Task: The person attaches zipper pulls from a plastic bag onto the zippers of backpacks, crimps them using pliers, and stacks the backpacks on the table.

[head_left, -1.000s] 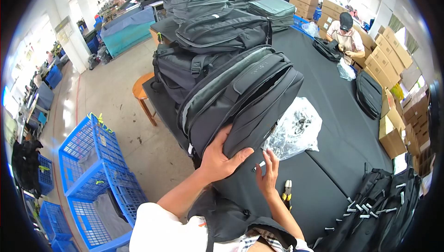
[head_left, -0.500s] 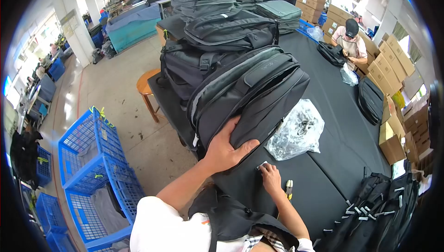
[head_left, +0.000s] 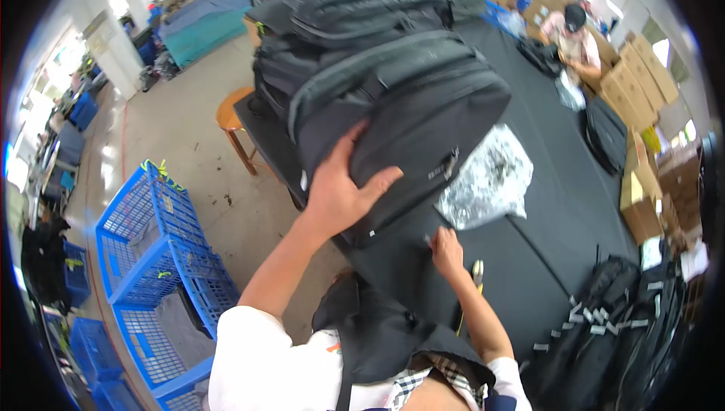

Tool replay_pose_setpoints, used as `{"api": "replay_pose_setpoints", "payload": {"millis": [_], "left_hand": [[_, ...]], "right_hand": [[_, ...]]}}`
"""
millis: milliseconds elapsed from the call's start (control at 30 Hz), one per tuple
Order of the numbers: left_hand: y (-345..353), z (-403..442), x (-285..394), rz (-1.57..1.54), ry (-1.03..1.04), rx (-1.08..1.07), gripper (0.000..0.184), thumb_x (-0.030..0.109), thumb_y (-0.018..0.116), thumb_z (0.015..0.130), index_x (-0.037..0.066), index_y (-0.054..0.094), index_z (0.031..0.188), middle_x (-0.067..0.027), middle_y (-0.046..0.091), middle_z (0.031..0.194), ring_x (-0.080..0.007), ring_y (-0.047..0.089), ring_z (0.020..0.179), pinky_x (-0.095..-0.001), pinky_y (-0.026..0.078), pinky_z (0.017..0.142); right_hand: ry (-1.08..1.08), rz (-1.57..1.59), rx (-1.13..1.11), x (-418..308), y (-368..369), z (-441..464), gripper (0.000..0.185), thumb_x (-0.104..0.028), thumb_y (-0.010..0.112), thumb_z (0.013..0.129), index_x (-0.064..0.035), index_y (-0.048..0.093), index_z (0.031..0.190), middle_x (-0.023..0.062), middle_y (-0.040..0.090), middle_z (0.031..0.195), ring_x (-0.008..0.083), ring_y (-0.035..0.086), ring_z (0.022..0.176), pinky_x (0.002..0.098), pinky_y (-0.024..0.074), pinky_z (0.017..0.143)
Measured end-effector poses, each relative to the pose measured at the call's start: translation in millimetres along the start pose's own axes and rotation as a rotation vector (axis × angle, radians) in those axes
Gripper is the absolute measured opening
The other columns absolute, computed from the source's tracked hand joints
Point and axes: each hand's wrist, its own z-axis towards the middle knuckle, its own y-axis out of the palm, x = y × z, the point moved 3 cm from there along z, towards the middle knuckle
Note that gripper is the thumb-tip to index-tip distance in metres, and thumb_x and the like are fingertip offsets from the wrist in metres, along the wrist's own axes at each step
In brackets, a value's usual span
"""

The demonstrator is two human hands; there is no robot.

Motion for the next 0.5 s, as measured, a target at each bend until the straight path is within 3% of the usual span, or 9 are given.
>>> {"api": "replay_pose_setpoints", "payload": {"millis": [33,167,233,300,367,433,500], "left_hand": [[1.4,-3.2,-1.8,0.048,0.049,0.028,0.071,0.030,0.076,0.070,-0.007,0.044,0.122,-0.0219,0.056,0.112,-0.0277,0.056,0.104,-0.0323,0.043,0.089],[9.1,-18.7,-14.3,0.037,0.222,0.133,0.073,0.024,0.079,0.067,-0.008,0.044,0.122,-0.0196,0.055,0.115,-0.0260,0.055,0.106,-0.0320,0.041,0.092],[10.4,-16.0,-17.8,0.030,0.379,0.211,0.072,0.022,0.079,0.068,-0.007,0.044,0.123,-0.0174,0.053,0.119,-0.0248,0.052,0.109,-0.0312,0.039,0.094],[16.3,-12.0,-21.8,-0.006,0.457,0.216,0.068,0.020,0.078,0.070,-0.006,0.044,0.123,-0.0156,0.050,0.123,-0.0234,0.050,0.112,-0.0307,0.038,0.096],[19.2,-11.4,-23.2,-0.277,0.520,0.278,0.067,0.018,0.076,0.072,-0.005,0.042,0.124,-0.0151,0.049,0.124,-0.0218,0.048,0.113,-0.0304,0.038,0.096],[15.6,-14.2,-23.5,-0.222,0.526,0.263,0.067,0.019,0.075,0.074,-0.005,0.040,0.126,-0.0148,0.048,0.124,-0.0214,0.048,0.114,-0.0302,0.038,0.096],[11.4,-15.9,-19.0,0.082,0.515,0.180,0.070,0.021,0.074,0.075,-0.004,0.037,0.128,-0.0156,0.046,0.127,-0.0245,0.047,0.115,-0.0318,0.037,0.097]], "right_hand": [[0.083,0.091,0.029,-4.7,-5.6,-2.4,0.024,-0.009,0.065,0.074,-0.0064,0.047,0.090,0.0101,0.052,0.077,0.0304,0.054,0.075,0.0380,0.0465,0.063],[0.542,1.078,-0.026,-26.6,-26.9,-8.0,0.031,-0.008,0.062,0.079,-0.0058,0.051,0.107,0.0051,0.060,0.080,0.0153,0.059,0.069,0.0254,0.0438,0.055],[0.532,1.296,-0.056,-41.9,-41.5,-7.5,0.031,-0.009,0.060,0.082,-0.0070,0.053,0.112,0.0003,0.056,0.081,0.0089,0.055,0.072,0.0213,0.0425,0.058],[0.556,1.361,-0.064,-50.5,-45.4,-4.6,0.029,-0.010,0.060,0.083,-0.0054,0.054,0.111,0.0011,0.057,0.081,0.0097,0.056,0.072,0.0221,0.0438,0.059],[0.565,1.429,-0.072,-59.3,-45.5,1.4,0.027,-0.012,0.060,0.084,-0.0038,0.055,0.109,0.0020,0.058,0.080,0.0106,0.057,0.072,0.0228,0.0451,0.060],[0.521,1.532,-0.036,-68.7,-47.0,7.3,0.026,-0.012,0.057,0.087,-0.0029,0.054,0.111,0.0023,0.058,0.081,0.0108,0.057,0.073,0.0248,0.0473,0.065],[0.490,1.530,-0.067,-79.5,-52.9,10.9,0.027,-0.014,0.055,0.088,-0.0049,0.054,0.113,0.0012,0.057,0.083,0.0124,0.058,0.075,0.0279,0.0485,0.071]]}}
